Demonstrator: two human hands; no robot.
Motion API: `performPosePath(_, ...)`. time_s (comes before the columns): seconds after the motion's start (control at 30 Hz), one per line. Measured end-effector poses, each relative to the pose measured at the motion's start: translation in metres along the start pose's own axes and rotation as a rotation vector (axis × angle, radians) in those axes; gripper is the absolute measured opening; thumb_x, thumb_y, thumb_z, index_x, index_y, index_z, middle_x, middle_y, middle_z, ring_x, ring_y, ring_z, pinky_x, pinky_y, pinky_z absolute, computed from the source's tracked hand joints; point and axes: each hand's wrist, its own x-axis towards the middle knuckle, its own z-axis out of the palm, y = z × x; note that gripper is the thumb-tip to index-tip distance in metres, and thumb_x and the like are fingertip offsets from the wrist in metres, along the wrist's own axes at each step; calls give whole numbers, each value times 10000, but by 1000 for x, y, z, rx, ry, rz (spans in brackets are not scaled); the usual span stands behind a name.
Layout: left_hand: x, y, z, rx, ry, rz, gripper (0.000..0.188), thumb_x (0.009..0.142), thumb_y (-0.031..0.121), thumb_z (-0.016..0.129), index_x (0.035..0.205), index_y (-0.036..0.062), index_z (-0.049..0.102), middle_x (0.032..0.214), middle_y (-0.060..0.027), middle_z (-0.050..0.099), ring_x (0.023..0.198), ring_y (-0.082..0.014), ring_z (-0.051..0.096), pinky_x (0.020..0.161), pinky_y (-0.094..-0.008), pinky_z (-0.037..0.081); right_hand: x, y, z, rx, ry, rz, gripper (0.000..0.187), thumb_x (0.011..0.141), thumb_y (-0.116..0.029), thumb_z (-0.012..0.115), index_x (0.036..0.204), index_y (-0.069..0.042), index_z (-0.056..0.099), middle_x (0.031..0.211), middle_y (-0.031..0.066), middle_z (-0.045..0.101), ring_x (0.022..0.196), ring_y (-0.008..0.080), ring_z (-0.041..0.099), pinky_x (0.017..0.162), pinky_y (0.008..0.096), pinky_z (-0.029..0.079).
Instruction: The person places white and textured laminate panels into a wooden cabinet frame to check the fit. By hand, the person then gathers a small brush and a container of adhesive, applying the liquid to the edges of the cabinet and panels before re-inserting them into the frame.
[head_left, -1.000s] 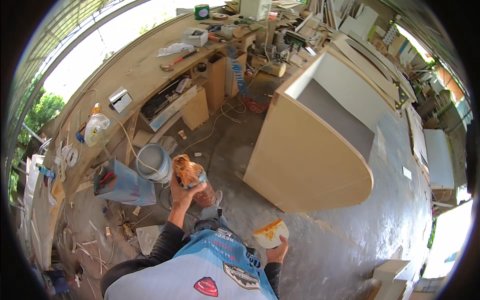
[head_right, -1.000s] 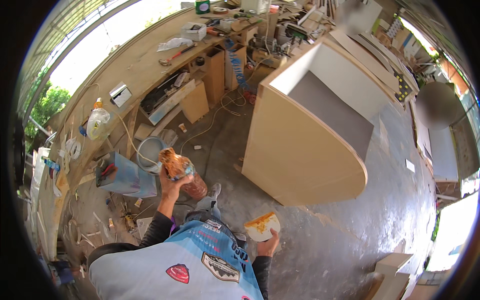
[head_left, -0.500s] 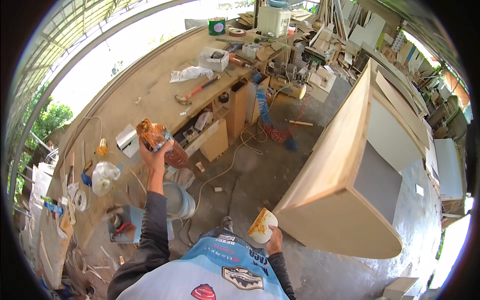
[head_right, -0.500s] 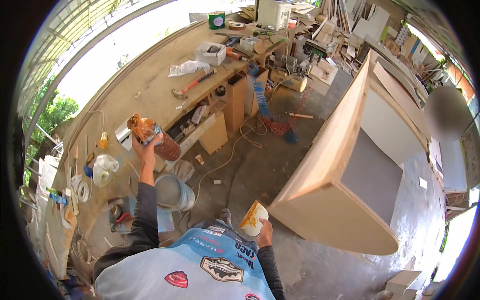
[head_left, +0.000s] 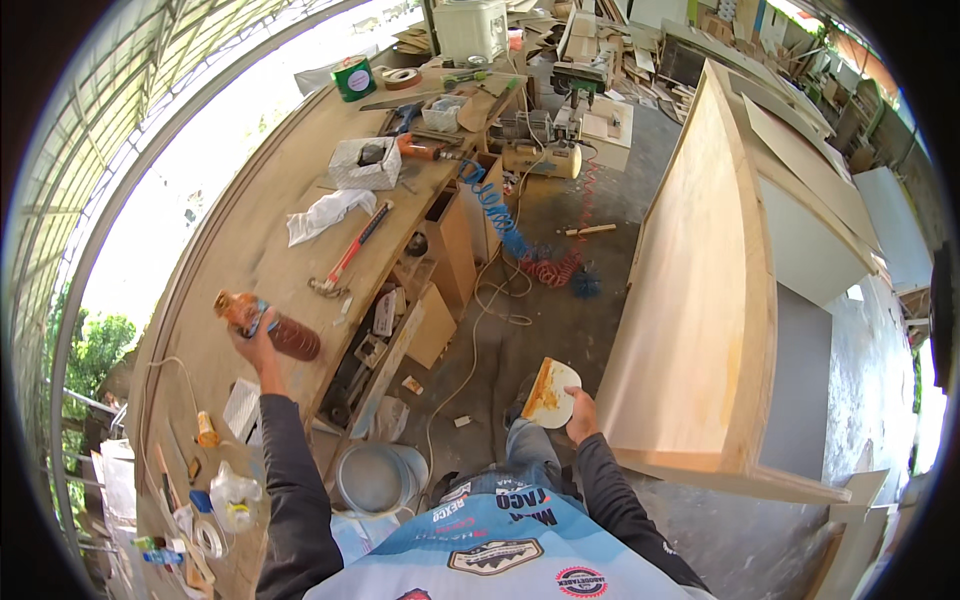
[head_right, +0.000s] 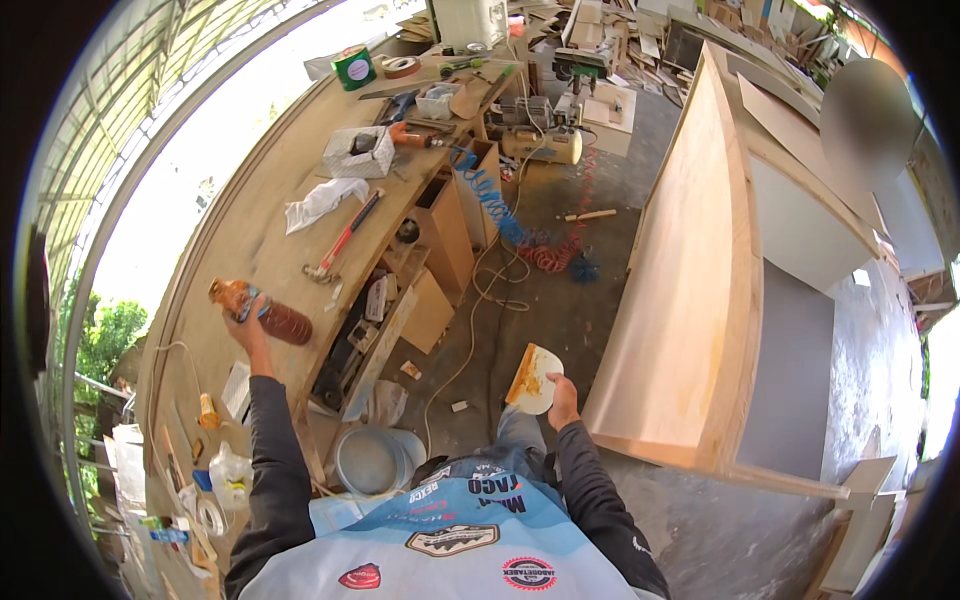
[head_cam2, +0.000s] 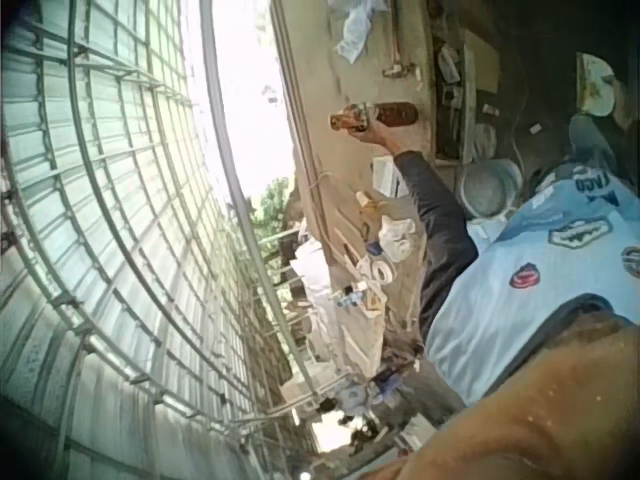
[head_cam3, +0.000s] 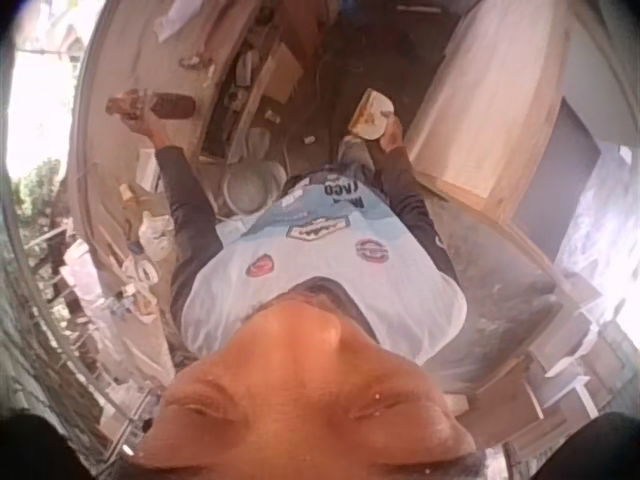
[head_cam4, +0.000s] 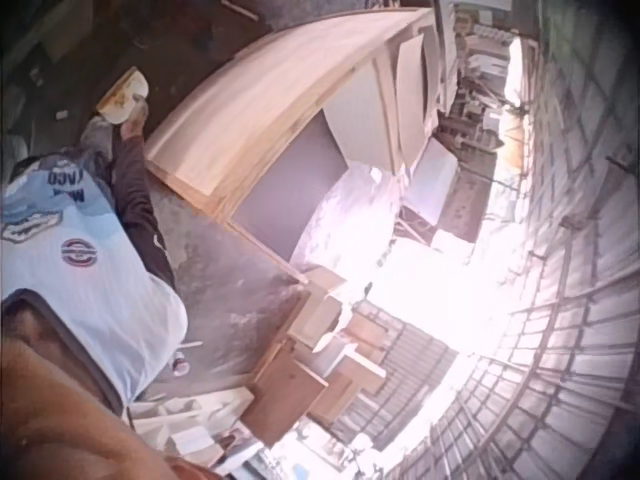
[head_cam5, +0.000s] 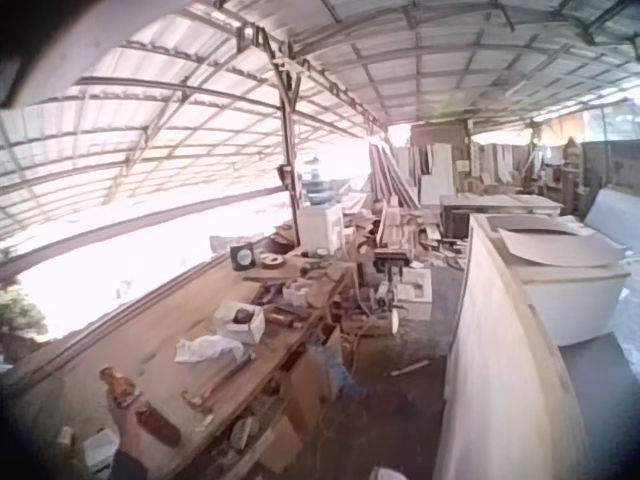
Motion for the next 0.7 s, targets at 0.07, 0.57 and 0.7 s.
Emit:
performPosePath(0.07,9,-6,3,-64,-12,-81,732,631,113,900,1250,-2,526,1178,-93,596,1036,-208,591,907,-335,483,28,-18,15,46,4,-37,358,896,-158,537,1178,58,577,1116,141,668,1017,279,667,922,389,531)
performPosePath(0.57,-46,32,51,294,139,-81,649,847,219,751,1318,-101,442,1273,-169,546,1147,-254,545,1009,-369,427,265,-77,105,-226,117,1,241,847,-169,599,991,13,661,990,88,660,943,202,631,859,332,496)
performPosePath(0.7,-108,-29,62,477,689,24,424,929,240,642,1188,-76,528,1177,-180,574,1030,-279,574,949,-395,451,283,-66,129,-167,96,29,227,840,-166,605,968,11,668,984,86,655,959,200,608,880,334,473)
